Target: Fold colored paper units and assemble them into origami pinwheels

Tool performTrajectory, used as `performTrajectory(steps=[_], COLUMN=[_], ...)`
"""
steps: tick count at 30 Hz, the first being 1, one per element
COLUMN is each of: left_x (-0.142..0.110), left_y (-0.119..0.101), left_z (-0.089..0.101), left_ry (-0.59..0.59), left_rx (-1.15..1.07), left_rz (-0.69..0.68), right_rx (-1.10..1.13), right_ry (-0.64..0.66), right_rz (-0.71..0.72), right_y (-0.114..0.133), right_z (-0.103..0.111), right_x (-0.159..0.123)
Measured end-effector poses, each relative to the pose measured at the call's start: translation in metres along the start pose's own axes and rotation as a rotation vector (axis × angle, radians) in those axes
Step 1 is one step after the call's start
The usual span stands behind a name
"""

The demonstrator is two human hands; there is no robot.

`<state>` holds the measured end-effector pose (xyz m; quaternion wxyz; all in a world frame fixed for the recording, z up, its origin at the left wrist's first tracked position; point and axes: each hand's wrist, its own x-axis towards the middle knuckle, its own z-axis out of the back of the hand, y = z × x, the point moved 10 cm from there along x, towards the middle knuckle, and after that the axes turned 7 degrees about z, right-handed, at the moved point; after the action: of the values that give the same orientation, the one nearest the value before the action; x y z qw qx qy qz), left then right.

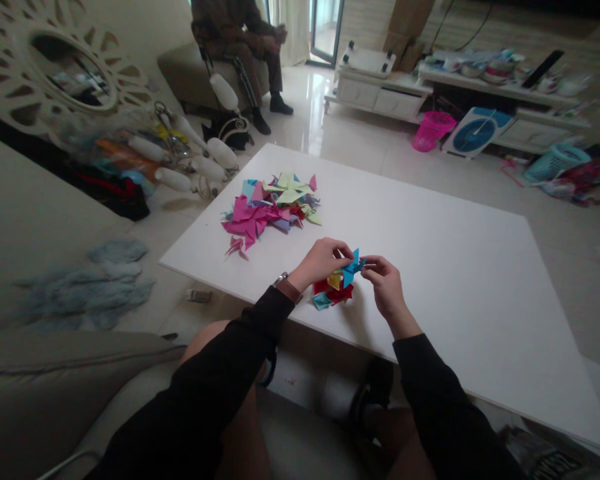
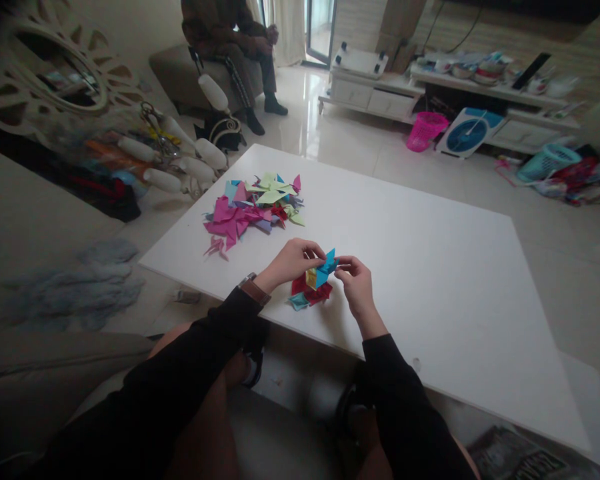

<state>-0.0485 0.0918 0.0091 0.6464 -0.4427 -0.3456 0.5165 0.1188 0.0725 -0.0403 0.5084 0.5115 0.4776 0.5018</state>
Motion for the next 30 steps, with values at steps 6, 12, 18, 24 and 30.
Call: performTrajectory(steps=[6,12,18,24,30], left_x=[-0.0001,0.0002,-0.0007,-0.0002,-0.0012], left_y=[0.0028,0.0048,-0.0012,-0.0008,-0.0018], left_z=[-0.0011,-0.0012,0.0027,0.0018,-0.0006], left_ry=[0.005,0.005,-0.02,-0.021,0.0], left_rx=[-0.095,-0.128,-0.071,-0.077,-0.107], left_rz=[0.017,0.018,0.007,-0.005,0.006], right_rx=[-0.037,-0.058,-0.099,-0.117,-0.125], right_ry=[0.03,0.063,0.073,0.051,0.062], right_rz=[0.022,0.046,0.075,0.073,0.056], right_y=[0.0042,0.0035,0.0051,0.004,0.0035], right_z=[-0.0042,-0.0065,-0.0067,-0.0043,-0.0056], right_x=[-0.0009,-0.0009,-0.0006,0.0004,0.0])
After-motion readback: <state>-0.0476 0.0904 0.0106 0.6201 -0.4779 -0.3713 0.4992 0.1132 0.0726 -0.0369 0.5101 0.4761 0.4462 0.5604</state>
